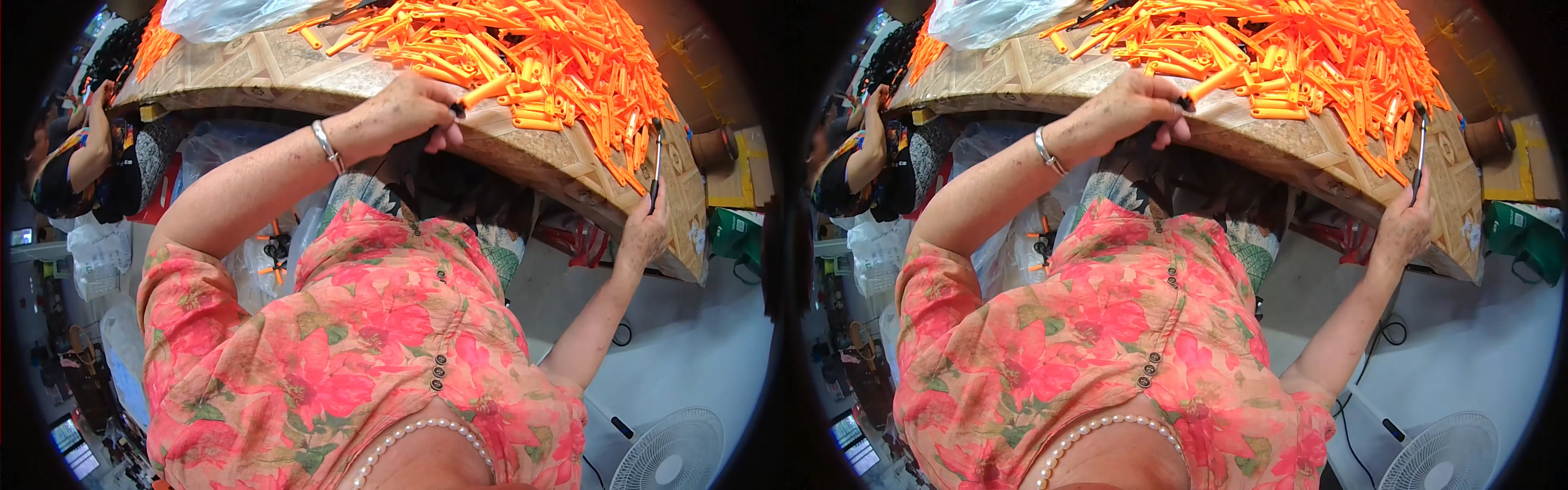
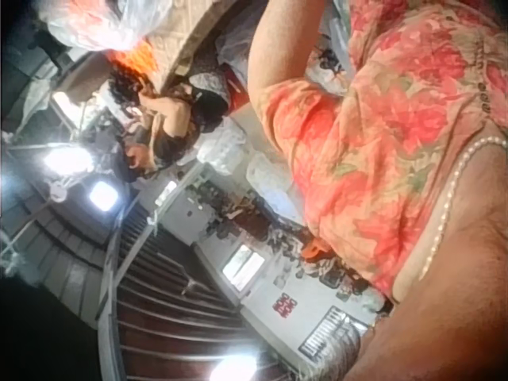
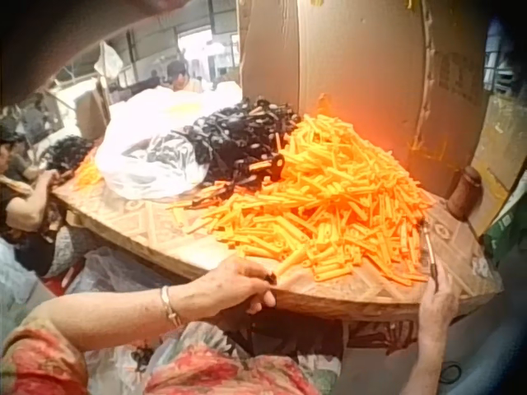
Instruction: The person assembles small orange plastic clips by inserting them into a black plastic holder and striking them with a hammer. The person repeatedly picks up orange clips from a pile, secures them in the holder, and uses a hammer to drive them into place, then discards the finished unit.
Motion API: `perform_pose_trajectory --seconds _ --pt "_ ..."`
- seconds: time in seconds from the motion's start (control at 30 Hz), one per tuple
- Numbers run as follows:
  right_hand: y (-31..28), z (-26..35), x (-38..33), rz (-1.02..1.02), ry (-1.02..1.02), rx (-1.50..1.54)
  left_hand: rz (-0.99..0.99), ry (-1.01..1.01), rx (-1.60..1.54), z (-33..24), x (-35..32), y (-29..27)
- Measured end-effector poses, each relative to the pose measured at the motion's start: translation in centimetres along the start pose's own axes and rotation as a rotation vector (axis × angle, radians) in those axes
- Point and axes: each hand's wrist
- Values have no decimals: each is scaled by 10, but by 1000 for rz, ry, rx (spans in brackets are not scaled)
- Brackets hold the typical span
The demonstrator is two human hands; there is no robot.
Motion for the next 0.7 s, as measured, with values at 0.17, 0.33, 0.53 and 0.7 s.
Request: perform_pose_trajectory --seconds 0.17,0.33,0.53,0.7 --pt "28 -31 7 91 22 -92 -126 492 916 -21 52 -8" --pt "10 1 16 -5 -70 -334 -104 352 900 -39 78 -2" --pt "-27 131 -2 -48 -544 373 -144 183 542 -29 84 -8" --pt "-9 184 -1 0 -603 338 -4 88 131 -28 70 -7"
Point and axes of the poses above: each hand's wrist, its own x-axis towards the middle knuckle, its own y-axis out of the palm, z = x × y, and after that the axes turned 15 degrees about -x, right-handed
